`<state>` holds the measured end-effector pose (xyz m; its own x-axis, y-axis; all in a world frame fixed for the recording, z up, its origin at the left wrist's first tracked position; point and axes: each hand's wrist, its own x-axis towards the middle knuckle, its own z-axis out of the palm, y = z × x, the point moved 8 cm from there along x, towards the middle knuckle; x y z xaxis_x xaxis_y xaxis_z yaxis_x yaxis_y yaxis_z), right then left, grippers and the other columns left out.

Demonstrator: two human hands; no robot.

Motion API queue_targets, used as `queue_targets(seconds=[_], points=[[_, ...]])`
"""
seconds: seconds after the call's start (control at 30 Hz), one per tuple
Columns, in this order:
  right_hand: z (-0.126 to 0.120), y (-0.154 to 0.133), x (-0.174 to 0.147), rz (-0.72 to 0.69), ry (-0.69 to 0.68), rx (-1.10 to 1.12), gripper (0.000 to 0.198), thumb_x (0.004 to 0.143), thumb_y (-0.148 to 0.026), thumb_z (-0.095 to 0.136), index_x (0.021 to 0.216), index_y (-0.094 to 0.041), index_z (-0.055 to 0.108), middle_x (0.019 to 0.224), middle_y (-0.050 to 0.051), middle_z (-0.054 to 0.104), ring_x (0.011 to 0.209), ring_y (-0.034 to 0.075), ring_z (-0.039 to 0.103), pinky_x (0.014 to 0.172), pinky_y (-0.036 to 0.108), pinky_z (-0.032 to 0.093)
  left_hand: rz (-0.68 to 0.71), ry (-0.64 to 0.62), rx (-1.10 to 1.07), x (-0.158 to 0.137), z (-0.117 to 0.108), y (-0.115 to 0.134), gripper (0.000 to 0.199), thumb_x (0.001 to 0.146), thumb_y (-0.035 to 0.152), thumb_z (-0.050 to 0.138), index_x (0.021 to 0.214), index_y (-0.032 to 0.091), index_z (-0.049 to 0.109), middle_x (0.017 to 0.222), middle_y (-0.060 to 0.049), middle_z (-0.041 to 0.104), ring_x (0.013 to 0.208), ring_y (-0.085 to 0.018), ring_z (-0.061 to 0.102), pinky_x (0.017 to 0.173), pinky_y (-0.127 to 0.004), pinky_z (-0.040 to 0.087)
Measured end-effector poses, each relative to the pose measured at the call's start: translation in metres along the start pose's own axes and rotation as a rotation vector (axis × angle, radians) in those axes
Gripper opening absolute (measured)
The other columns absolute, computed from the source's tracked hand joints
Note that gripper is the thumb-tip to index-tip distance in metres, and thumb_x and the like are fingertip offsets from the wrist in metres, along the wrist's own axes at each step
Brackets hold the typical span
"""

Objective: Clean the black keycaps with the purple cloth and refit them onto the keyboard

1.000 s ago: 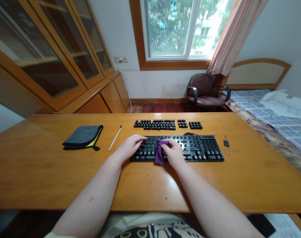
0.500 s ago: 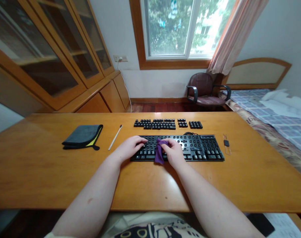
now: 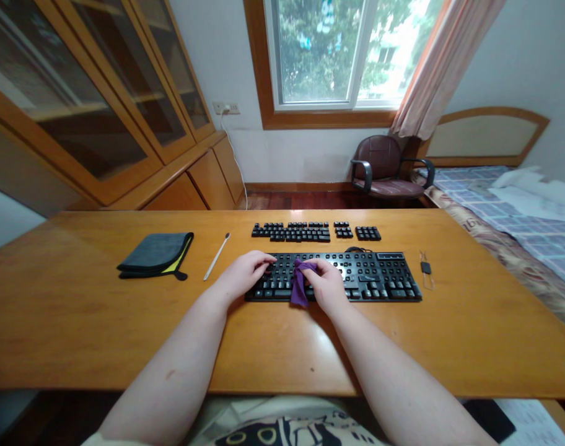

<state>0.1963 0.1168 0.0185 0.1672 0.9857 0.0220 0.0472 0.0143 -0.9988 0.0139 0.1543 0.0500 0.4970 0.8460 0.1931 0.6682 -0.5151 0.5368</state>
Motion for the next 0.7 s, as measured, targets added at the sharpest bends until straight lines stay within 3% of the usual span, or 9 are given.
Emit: queue_targets(seconds=[0.17, 0.7], points=[[0.0, 0.001, 0.0, -0.007, -0.006, -0.015, 0.025, 0.068, -0.039, 0.066, 0.08, -0.017, 0.067, 0.07, 0.004, 0.066, 0.06, 0.016, 0.057, 0.057, 0.029, 0.048, -0.03, 0.019, -0.009, 0.001, -0.002, -0.003, 0.031, 0.083, 0.015, 0.042, 0.105, 0.019, 0.063, 0.106, -0.005, 0.065, 0.1, -0.018, 0.059, 0.093, -0.033, 0.045], [0.0, -0.001, -0.001, 0.008, -0.002, -0.017, 0.022, 0.067, -0.036, 0.066, 0.078, -0.017, 0.067, 0.069, 0.003, 0.065, 0.058, 0.015, 0.056, 0.056, 0.028, 0.048, 0.0, -0.105, 0.021, 0.0, 0.01, -0.004, 0.031, 0.08, 0.016, 0.05, 0.108, 0.022, 0.063, 0.11, -0.003, 0.065, 0.102, -0.018, 0.058, 0.093, -0.031, 0.044]])
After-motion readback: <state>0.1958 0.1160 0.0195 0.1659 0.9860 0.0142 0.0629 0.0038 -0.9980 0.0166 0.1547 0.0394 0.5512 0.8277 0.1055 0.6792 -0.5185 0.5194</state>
